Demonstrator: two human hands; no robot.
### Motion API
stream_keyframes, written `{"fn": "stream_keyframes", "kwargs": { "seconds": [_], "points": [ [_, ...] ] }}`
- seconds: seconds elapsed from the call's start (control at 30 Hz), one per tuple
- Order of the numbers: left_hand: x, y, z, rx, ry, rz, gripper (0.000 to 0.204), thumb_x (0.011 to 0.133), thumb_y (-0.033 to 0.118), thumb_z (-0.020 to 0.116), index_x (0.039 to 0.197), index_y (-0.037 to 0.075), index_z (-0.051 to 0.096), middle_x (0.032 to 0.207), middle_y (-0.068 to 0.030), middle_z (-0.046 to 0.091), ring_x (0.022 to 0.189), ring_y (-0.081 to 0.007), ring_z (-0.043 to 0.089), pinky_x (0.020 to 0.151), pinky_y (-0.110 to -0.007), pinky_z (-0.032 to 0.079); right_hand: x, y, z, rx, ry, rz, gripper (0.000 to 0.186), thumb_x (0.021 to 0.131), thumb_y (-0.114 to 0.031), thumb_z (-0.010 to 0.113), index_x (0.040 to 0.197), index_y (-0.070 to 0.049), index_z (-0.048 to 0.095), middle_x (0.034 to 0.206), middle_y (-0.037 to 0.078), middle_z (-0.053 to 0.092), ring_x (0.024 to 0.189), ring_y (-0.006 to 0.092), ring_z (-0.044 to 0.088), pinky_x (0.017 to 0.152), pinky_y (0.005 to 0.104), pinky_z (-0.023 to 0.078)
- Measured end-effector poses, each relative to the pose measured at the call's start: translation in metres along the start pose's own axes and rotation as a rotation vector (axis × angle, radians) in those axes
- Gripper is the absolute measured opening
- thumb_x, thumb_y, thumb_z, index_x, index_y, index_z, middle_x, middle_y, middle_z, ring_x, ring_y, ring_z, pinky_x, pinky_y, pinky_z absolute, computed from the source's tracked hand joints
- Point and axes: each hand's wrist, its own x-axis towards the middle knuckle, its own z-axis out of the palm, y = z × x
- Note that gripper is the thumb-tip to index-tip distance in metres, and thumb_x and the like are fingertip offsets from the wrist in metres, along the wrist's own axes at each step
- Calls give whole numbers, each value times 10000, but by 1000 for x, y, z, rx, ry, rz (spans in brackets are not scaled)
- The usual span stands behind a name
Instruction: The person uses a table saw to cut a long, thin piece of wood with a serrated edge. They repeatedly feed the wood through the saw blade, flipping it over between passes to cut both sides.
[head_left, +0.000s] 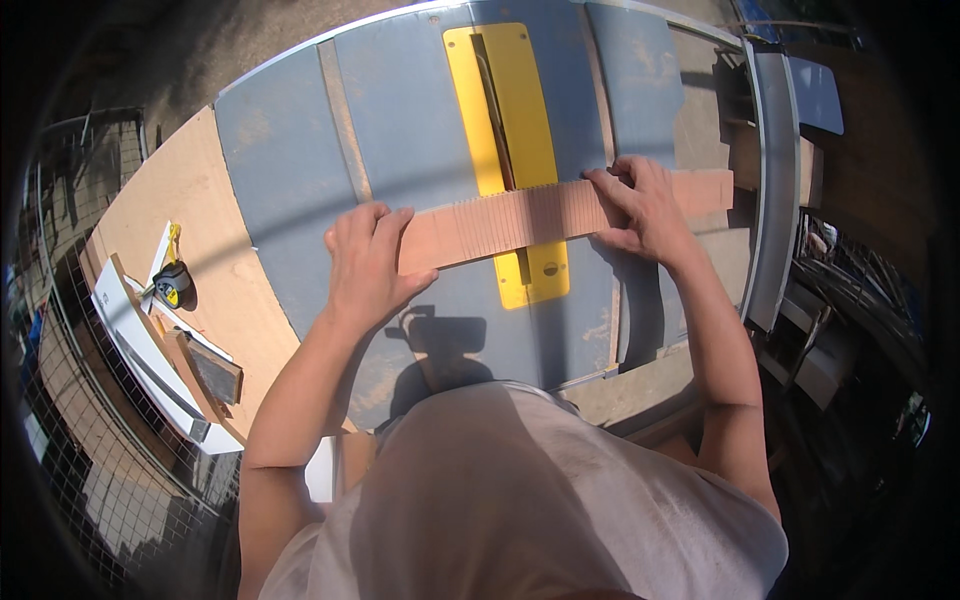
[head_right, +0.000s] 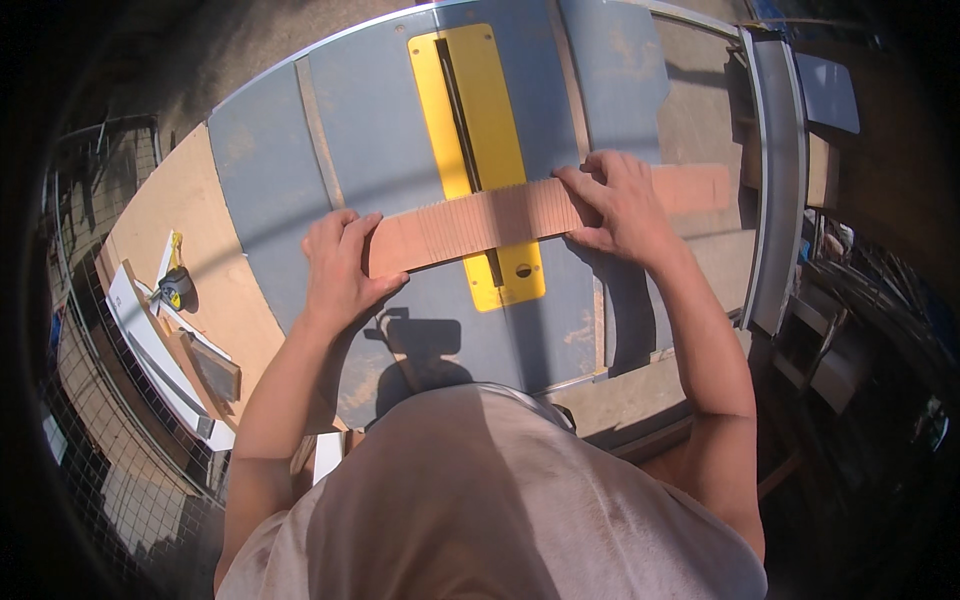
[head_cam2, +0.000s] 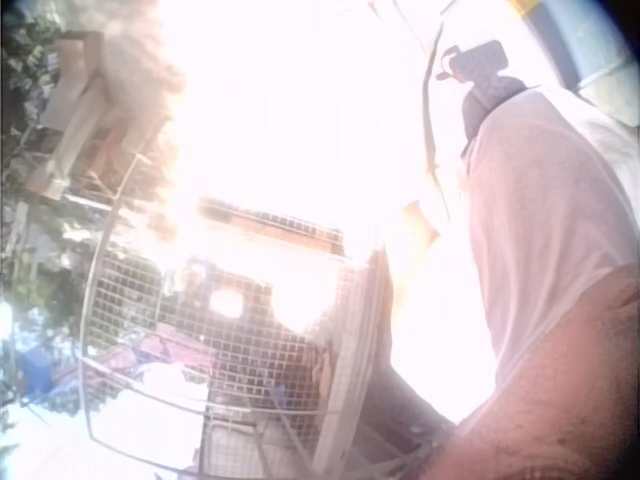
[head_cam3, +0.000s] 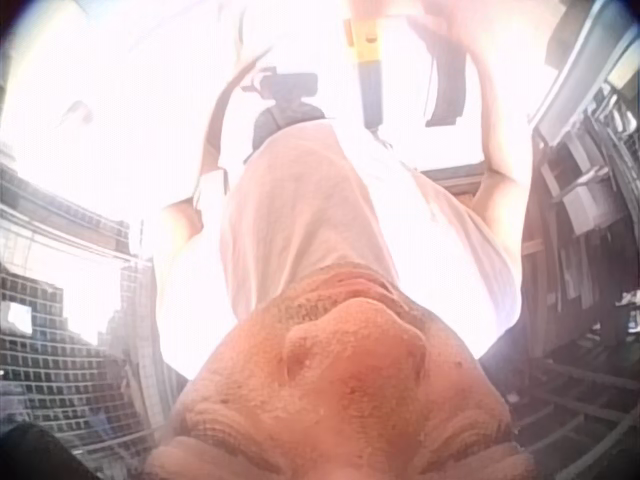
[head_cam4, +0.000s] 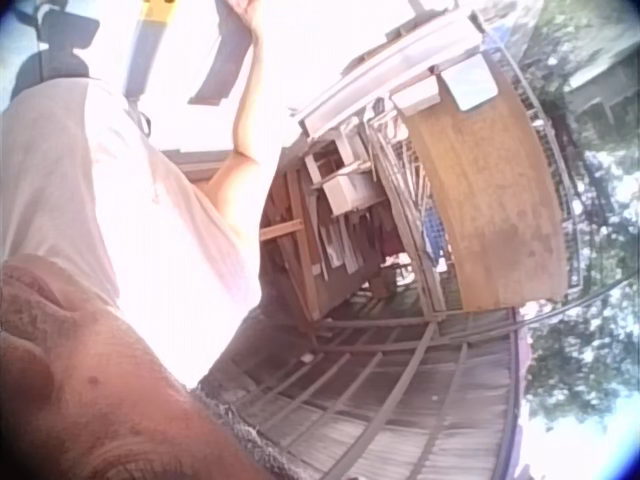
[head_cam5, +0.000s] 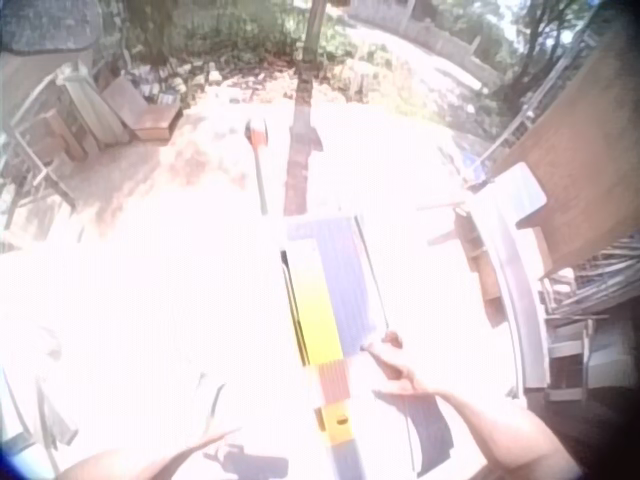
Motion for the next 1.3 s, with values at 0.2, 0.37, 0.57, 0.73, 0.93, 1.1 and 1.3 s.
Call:
{"fn": "stream_keyframes", "kwargs": {
  "seconds": [0.2,0.37,0.57,0.73,0.93,1.1,1.3],
  "points": [
    [14,-6,0,41,30,-7,861,528,298,987,1284,103,626,1242,-112,553,1150,-317,508,968,-474,365,14,4,-4,5,20,-7,804,651,-264,931,1394,-211,630,1218,117,549,1173,322,517,1010,452,413],
    [27,-9,-4,96,12,-37,841,534,316,989,1269,117,631,1261,-114,554,1175,-326,511,1005,-493,368,25,4,-9,-8,14,34,813,647,-273,936,1398,-208,631,1236,118,561,1181,328,521,1036,459,410],
    [44,-6,-17,109,-59,-97,809,571,315,980,1273,104,638,1275,-116,563,1224,-330,513,1082,-494,353,36,8,-13,23,32,61,872,596,-252,942,1411,-218,635,1281,126,582,1219,357,527,1080,495,411],
    [53,-2,-26,92,-96,-134,785,598,315,970,1276,93,641,1272,-106,570,1237,-318,508,1103,-467,338,46,9,-16,24,23,79,889,587,-259,947,1418,-216,633,1298,136,591,1247,377,533,1104,502,406],
    [62,-1,-31,91,-88,-156,788,610,311,965,1290,86,636,1259,-105,575,1257,-324,497,1124,-452,317,58,7,-23,27,16,109,898,579,-234,942,1422,-206,634,1290,149,594,1246,385,536,1104,480,415],
    [72,-4,-35,104,-98,-164,769,623,330,963,1283,93,646,1272,-105,579,1251,-321,500,1112,-444,336,67,12,-23,51,15,126,895,585,-215,924,1431,-195,634,1299,155,590,1256,376,534,1112,456,421],
    [83,-5,-38,114,-92,-173,754,634,335,961,1279,100,649,1282,-102,579,1247,-316,501,1113,-450,346,82,20,-26,67,24,151,826,639,-241,904,1423,-212,649,1348,138,584,1299,365,504,1156,436,384]
  ]
}}
